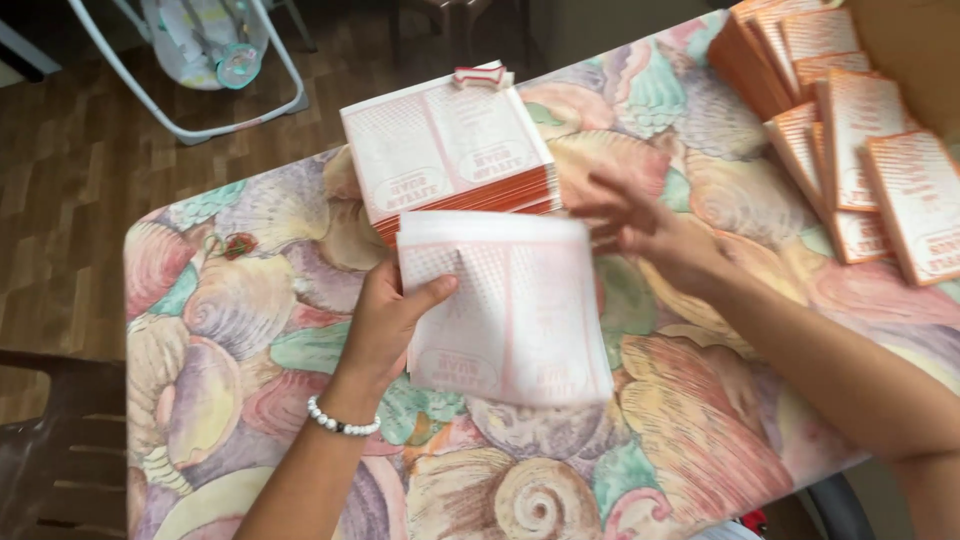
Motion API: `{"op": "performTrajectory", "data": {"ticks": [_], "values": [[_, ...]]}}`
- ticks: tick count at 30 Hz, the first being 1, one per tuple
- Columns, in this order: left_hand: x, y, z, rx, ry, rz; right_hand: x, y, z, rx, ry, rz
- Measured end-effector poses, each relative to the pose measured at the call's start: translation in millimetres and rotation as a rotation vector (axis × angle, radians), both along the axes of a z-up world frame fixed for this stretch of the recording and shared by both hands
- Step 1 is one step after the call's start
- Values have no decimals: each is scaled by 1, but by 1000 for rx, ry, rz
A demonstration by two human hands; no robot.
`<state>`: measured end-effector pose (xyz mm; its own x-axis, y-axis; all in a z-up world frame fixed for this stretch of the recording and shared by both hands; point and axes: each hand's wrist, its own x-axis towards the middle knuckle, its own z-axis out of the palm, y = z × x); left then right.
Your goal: Folding flat paper templates into bags and stacking them on a table.
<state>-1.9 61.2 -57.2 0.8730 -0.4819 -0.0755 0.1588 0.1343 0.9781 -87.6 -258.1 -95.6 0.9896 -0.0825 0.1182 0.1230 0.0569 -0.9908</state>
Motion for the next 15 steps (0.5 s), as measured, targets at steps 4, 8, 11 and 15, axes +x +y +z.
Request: {"op": "performTrajectory", "data": {"ticks": [4, 8, 11, 15], "values": [[-13, -20, 33, -37, -263, -63, -17, -6, -28, 282, 30, 185], [-21, -32, 61, 30, -463, 42, -31, 17, 37, 359, -15, -177], [-17, -40, 42, -11, -411, 80, -37, -7, 44, 157, -112, -276], [-21, -51, 16, -27, -400, 89, -48, -24, 37, 14, -175, -376]]}}
